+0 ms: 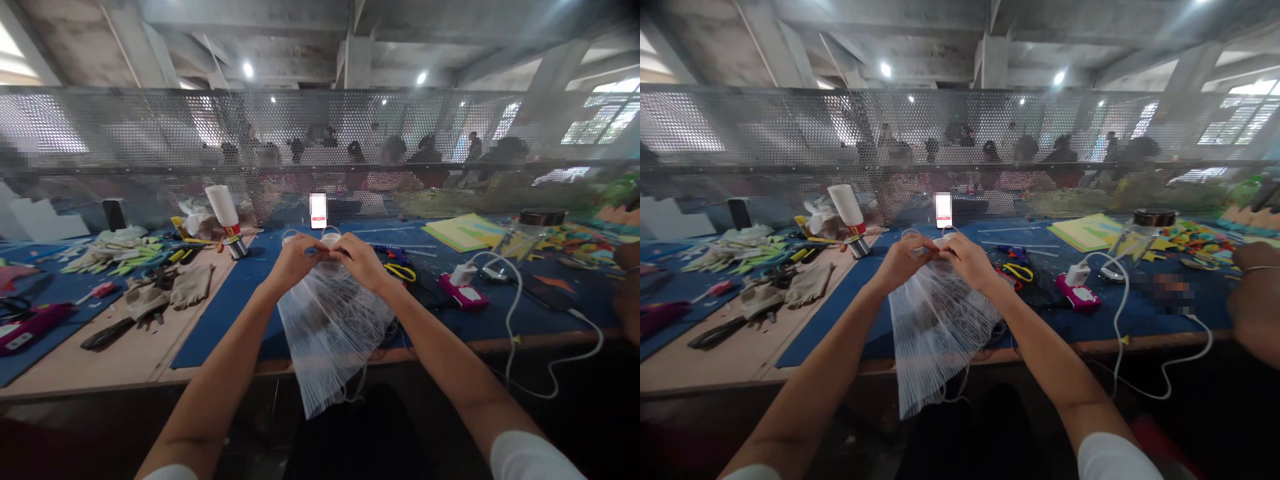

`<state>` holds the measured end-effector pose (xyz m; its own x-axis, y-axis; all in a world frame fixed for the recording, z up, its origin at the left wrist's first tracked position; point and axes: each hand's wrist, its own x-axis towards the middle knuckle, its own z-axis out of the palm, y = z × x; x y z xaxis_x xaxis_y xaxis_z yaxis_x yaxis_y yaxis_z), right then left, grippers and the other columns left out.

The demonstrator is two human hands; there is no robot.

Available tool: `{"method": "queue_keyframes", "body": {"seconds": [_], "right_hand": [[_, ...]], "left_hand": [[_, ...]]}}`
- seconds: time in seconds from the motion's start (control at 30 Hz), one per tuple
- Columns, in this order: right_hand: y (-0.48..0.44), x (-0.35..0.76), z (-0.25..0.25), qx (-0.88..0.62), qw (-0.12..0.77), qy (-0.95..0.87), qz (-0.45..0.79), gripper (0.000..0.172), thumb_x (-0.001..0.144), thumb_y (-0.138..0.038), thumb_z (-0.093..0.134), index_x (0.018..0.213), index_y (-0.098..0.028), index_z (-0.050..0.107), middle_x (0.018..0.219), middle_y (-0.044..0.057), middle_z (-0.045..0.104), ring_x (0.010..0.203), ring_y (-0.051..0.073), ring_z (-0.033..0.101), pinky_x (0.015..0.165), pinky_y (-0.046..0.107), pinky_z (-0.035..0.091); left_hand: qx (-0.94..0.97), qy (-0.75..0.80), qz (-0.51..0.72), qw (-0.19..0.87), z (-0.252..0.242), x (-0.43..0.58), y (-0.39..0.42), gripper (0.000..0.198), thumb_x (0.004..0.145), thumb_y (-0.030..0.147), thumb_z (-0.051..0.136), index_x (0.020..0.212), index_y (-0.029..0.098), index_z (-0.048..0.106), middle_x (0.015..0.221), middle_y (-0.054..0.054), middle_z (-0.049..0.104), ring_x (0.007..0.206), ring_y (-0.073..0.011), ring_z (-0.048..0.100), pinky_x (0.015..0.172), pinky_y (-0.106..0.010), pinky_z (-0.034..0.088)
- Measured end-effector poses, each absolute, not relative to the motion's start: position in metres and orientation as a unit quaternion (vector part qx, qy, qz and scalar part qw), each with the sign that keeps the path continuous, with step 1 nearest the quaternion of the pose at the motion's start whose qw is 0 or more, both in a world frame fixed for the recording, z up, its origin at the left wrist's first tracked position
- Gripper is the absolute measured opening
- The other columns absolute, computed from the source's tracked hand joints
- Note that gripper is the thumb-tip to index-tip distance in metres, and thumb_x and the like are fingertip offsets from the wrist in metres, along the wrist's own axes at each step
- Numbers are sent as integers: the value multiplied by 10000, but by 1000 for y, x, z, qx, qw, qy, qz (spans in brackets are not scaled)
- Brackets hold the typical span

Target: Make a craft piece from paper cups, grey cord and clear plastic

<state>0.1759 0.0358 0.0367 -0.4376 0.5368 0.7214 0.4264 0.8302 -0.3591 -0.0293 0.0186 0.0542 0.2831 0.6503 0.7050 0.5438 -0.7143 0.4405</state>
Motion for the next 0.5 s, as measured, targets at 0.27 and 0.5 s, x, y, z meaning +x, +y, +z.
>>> {"method": "queue_keyframes", "body": {"seconds": [0.27, 0.5], "right_hand": [[37, 177, 35, -286, 430, -854, 56, 101, 1012, -259, 584, 967, -249, 673, 1007, 34, 648, 987, 195, 618, 869, 345, 484], [39, 187, 47, -250, 452, -849, 113, 70, 957, -305, 684, 969, -239, 703, 1007, 40, 638, 977, 189, 625, 861, 327, 490]], "left_hand": [[828, 376, 414, -36, 55, -32, 19, 124, 894, 173, 673, 826, 213, 768, 814, -47, 737, 872, -226, 595, 827, -374, 469], [836, 319, 441, 66, 61, -39, 16, 108, 909, 201, 662, 842, 208, 747, 821, -29, 738, 816, -184, 631, 809, -337, 468]]}}
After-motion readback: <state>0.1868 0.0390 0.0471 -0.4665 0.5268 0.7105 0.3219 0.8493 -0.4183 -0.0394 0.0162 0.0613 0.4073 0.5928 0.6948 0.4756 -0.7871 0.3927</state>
